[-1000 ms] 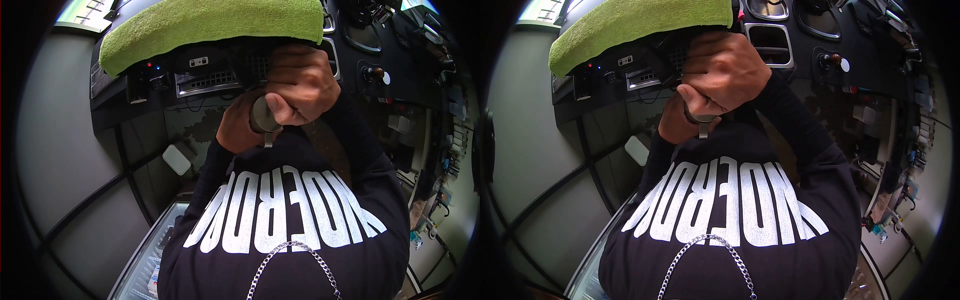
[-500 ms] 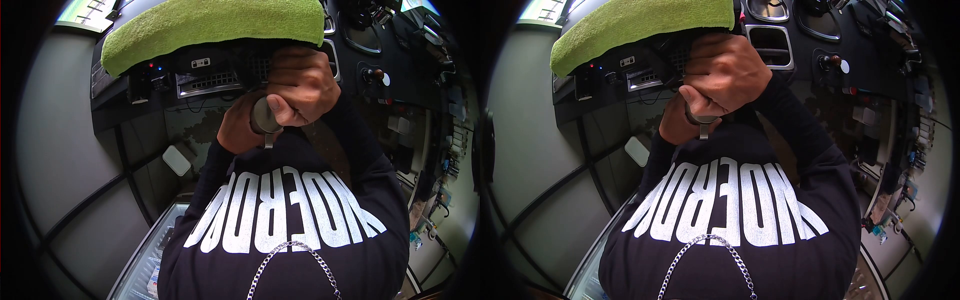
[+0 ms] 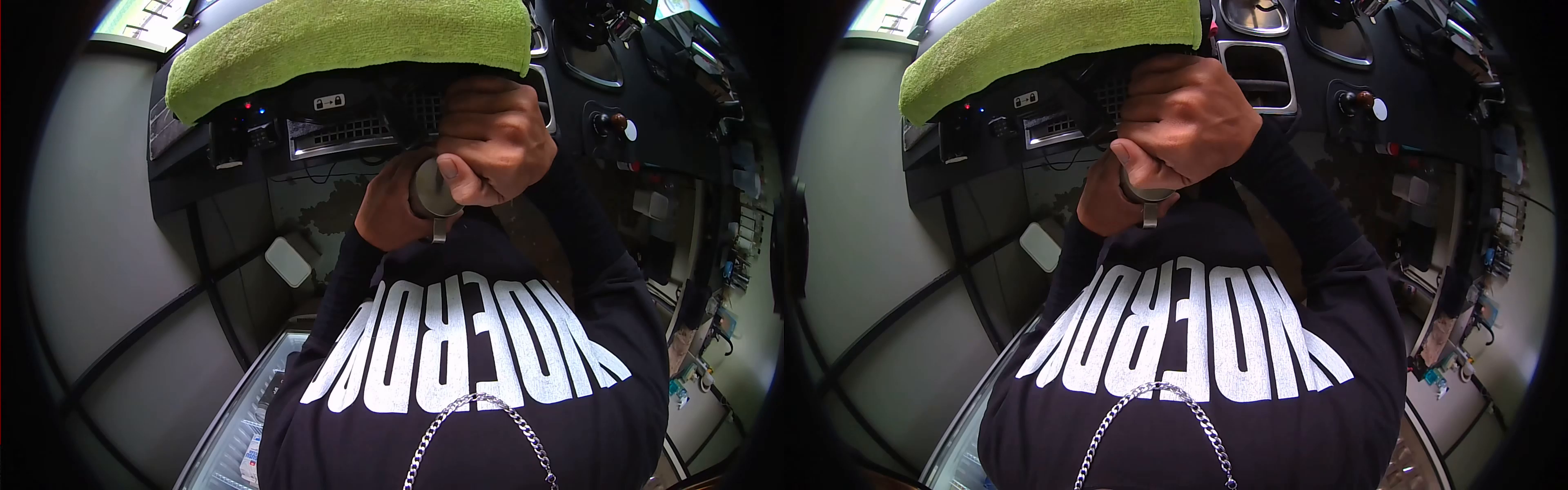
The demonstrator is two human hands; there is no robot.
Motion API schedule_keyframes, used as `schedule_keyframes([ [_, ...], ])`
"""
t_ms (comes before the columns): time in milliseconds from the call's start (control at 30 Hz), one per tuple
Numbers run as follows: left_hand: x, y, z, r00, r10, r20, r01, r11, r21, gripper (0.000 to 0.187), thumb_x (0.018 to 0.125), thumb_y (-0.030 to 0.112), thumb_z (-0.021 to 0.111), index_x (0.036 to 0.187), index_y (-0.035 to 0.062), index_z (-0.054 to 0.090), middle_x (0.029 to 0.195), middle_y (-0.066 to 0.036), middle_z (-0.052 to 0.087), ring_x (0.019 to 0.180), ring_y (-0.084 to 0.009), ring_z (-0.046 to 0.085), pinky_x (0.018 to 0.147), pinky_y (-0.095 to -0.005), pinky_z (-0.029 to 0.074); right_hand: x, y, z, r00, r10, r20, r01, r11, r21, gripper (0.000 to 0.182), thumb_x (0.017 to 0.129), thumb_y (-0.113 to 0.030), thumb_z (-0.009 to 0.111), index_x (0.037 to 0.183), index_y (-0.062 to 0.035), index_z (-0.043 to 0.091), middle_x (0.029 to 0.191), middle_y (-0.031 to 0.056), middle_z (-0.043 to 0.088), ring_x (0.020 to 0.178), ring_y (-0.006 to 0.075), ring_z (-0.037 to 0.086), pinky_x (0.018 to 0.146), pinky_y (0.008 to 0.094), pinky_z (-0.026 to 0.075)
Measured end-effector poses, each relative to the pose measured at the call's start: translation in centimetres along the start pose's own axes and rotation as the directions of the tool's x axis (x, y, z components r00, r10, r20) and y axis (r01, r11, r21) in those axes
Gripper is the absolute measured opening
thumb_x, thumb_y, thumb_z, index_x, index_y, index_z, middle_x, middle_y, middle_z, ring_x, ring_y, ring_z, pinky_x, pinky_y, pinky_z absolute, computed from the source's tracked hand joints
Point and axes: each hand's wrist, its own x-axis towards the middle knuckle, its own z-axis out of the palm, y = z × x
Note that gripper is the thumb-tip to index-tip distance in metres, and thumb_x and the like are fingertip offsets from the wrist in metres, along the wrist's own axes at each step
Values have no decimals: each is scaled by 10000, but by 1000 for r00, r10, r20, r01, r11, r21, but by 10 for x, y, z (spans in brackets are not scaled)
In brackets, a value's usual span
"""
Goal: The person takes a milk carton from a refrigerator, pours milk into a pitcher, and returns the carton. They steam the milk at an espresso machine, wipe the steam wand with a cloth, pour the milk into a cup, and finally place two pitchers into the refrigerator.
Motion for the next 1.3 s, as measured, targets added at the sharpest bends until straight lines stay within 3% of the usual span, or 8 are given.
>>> schedule_keyframes([
  [1300,0,-2,1,999,-33,32,34,999,-30,856,578,279,953,1312,52,577,1184,-180,677,1045,-367,697,875,-436,589,1,-1,-2,1000,7,13,-6,1000,-19,323,871,-146,550,558,-65,539,547,61,542,493,255,576,588,370,545],
])
